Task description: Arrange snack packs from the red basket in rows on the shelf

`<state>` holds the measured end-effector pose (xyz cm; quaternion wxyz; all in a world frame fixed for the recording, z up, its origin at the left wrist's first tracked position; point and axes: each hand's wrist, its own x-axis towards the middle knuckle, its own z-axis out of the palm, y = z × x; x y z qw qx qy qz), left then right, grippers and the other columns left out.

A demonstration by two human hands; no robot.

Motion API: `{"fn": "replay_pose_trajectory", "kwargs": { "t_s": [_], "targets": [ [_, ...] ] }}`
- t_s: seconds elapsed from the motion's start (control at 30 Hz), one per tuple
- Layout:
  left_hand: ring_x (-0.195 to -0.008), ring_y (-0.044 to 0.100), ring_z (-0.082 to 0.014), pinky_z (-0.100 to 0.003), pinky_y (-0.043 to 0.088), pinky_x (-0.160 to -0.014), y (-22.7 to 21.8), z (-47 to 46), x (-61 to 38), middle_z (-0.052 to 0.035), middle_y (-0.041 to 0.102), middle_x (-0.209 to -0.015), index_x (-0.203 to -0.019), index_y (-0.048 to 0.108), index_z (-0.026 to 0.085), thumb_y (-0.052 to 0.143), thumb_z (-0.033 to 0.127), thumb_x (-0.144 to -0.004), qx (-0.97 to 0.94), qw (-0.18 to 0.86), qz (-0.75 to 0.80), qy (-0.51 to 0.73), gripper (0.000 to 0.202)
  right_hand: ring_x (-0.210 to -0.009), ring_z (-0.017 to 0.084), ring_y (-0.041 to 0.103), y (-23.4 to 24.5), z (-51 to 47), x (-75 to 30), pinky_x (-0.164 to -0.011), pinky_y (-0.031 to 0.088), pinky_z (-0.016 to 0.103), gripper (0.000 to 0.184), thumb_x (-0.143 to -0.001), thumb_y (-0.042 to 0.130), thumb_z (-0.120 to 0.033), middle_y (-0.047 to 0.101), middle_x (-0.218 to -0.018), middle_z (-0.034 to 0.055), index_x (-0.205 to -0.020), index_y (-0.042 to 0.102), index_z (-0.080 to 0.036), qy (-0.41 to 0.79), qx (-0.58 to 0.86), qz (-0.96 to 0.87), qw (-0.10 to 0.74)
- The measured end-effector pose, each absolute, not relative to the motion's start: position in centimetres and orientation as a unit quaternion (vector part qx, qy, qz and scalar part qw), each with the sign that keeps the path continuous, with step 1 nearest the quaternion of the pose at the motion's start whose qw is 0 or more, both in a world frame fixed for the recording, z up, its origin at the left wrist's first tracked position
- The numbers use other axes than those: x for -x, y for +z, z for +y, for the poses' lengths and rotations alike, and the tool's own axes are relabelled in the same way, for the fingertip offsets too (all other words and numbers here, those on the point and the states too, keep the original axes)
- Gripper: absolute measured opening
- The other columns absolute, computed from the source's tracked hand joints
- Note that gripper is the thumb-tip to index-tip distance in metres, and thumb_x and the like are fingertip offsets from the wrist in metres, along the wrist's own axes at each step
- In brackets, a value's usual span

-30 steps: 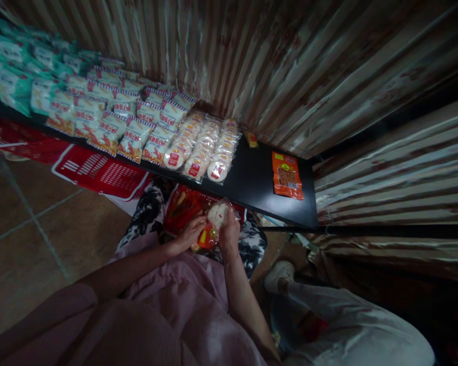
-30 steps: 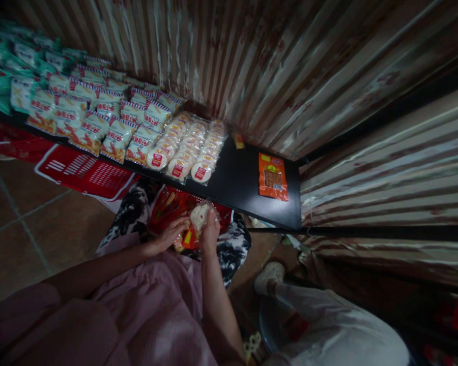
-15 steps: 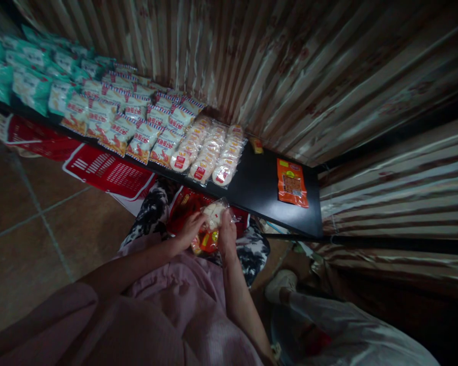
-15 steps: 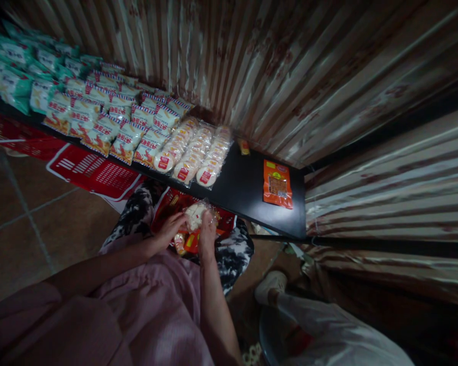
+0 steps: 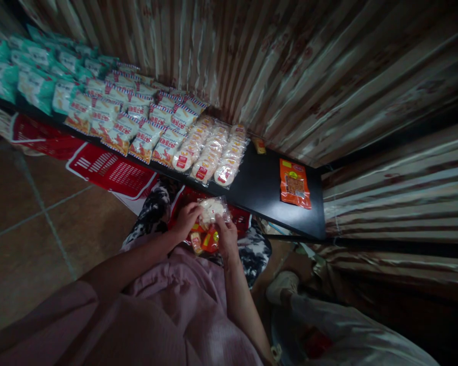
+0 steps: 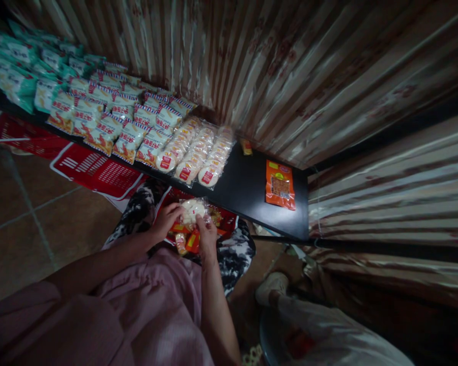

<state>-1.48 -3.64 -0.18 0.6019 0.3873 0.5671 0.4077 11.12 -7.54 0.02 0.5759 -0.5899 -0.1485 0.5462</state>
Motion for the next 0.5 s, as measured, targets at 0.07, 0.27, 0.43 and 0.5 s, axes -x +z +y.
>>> {"fn": "replay_pose_trajectory", "kwargs": {
  "t_s": [0.07,0.27,0.43,0.5],
  "targets": [
    [-0.056,0.047,-0.0101,-0.019,0.037,-0.053,0.2,-3.4,1.6,0.0033,0.053,-0.059,-0.069,0.06,0.017,0.057,0.035,-0.068,-0.403,0.593,0.567,0.406,0.018,-0.057,0.008,0.057,0.2,-7.4,-11.0,-0.052,0.045,0.019,0.034,-0.06,0.075,-0.042,0.068,-0.074,-0.0024,-0.082,0.065,-0.017,0.551,0.587,-0.144,0.576],
    [-0.053,0.047,-0.0106,-0.021,0.035,-0.052,1.3,-3.0,2.0,0.0042,0.051,-0.053,-0.064,0.057,0.018,0.055,0.035,-0.068,-0.41,0.599,0.565,0.393,0.017,-0.053,0.008,0.055,0.4,-6.9,-10.7,-0.048,0.044,0.02,0.033,-0.059,0.074,-0.041,0.067,-0.071,-0.0025,-0.08,0.064,-0.017,0.536,0.6,-0.142,0.577],
    [-0.056,0.049,-0.011,-0.021,0.037,-0.055,1.1,-2.9,2.5,0.0039,0.054,-0.057,-0.068,0.059,0.018,0.056,0.034,-0.068,-0.39,0.595,0.58,0.396,0.017,-0.048,0.007,0.051,0.5,-6.7,-10.3,-0.047,0.042,0.019,0.03,-0.055,0.077,-0.038,0.065,-0.065,-0.0032,-0.073,0.064,-0.017,0.545,0.582,-0.138,0.588],
    [-0.058,0.05,-0.0112,-0.021,0.038,-0.056,0.7,-2.8,2.5,0.0037,0.055,-0.059,-0.07,0.06,0.018,0.056,0.035,-0.068,-0.383,0.592,0.585,0.401,0.017,-0.048,0.007,0.051,0.5,-6.8,-10.2,-0.049,0.044,0.019,0.03,-0.054,0.077,-0.037,0.065,-0.065,-0.0028,-0.073,0.065,-0.017,0.547,0.576,-0.135,0.592]
  ]
}}
